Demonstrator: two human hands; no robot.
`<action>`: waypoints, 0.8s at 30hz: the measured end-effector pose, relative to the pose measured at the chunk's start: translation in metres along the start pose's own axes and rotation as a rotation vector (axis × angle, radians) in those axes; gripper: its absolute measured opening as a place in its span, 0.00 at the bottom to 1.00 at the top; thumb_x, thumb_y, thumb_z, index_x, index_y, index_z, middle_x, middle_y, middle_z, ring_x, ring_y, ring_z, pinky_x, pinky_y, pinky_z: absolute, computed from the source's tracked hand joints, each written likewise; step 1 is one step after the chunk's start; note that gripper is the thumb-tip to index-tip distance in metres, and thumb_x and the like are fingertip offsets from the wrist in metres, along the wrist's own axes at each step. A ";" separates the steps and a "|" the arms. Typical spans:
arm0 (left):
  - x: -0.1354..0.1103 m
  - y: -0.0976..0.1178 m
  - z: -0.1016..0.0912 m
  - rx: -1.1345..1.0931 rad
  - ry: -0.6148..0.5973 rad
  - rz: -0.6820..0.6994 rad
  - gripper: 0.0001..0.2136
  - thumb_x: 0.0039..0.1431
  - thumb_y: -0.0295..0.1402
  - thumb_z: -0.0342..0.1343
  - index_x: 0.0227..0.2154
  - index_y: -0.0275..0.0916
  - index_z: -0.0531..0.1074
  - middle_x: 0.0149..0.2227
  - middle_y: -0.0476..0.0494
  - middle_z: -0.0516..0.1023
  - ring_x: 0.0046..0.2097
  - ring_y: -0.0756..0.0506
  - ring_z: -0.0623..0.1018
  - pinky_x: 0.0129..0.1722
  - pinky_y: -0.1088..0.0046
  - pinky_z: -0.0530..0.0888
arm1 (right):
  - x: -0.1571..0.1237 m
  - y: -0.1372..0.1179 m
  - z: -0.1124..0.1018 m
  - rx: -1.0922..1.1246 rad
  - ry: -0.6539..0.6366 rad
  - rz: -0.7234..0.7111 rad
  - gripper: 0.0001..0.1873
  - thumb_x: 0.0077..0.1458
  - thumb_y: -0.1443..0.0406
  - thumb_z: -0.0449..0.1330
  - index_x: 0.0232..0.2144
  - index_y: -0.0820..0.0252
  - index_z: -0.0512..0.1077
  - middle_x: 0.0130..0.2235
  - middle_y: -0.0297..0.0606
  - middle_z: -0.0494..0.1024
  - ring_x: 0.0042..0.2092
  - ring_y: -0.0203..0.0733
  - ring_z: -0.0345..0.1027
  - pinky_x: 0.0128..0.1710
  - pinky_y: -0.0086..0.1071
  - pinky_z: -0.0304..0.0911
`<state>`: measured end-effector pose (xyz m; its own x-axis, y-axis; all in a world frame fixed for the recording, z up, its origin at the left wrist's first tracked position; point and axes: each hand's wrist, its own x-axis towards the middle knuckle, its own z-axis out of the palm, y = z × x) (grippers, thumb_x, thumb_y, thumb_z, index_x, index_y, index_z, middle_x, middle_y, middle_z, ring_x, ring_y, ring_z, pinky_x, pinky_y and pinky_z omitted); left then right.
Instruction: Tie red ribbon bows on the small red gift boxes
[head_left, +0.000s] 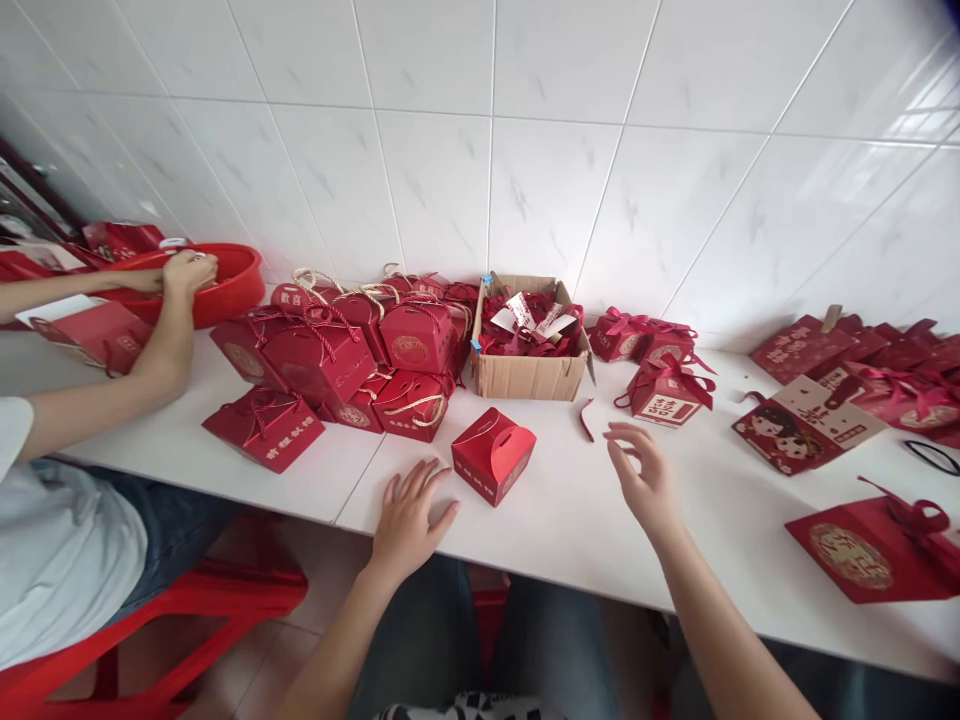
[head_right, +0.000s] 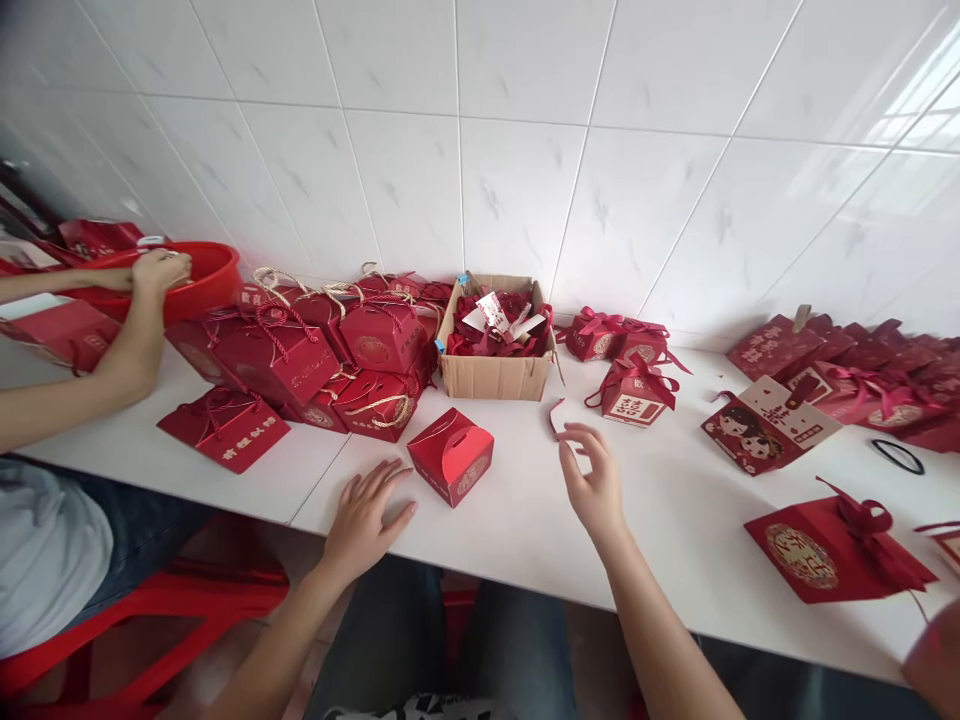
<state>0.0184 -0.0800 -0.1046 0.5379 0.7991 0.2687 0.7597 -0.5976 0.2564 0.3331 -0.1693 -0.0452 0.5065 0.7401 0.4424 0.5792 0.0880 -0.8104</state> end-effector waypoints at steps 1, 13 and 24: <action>0.000 0.000 -0.001 -0.003 -0.012 -0.001 0.19 0.62 0.42 0.46 0.55 0.46 0.62 0.60 0.42 0.64 0.63 0.38 0.61 0.59 0.49 0.56 | 0.016 -0.009 0.005 -0.031 -0.029 -0.087 0.10 0.55 0.59 0.54 0.35 0.57 0.73 0.45 0.43 0.74 0.48 0.47 0.67 0.44 0.41 0.64; -0.001 -0.002 -0.001 0.005 -0.025 -0.021 0.17 0.61 0.42 0.47 0.51 0.51 0.67 0.61 0.45 0.63 0.62 0.39 0.62 0.59 0.48 0.57 | 0.138 -0.008 0.063 -0.236 -0.046 -0.176 0.17 0.56 0.59 0.49 0.31 0.60 0.76 0.50 0.48 0.73 0.50 0.48 0.67 0.48 0.42 0.60; 0.003 0.001 -0.011 -0.183 0.033 -0.066 0.12 0.57 0.40 0.53 0.42 0.47 0.74 0.55 0.43 0.70 0.58 0.36 0.67 0.58 0.47 0.59 | 0.128 0.004 0.079 -0.341 -0.181 -0.176 0.16 0.59 0.55 0.50 0.33 0.53 0.74 0.44 0.41 0.77 0.55 0.52 0.58 0.51 0.51 0.44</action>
<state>0.0165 -0.0793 -0.0931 0.4747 0.8361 0.2750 0.7121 -0.5485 0.4382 0.3501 -0.0213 -0.0221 0.2782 0.8411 0.4639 0.8404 0.0207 -0.5416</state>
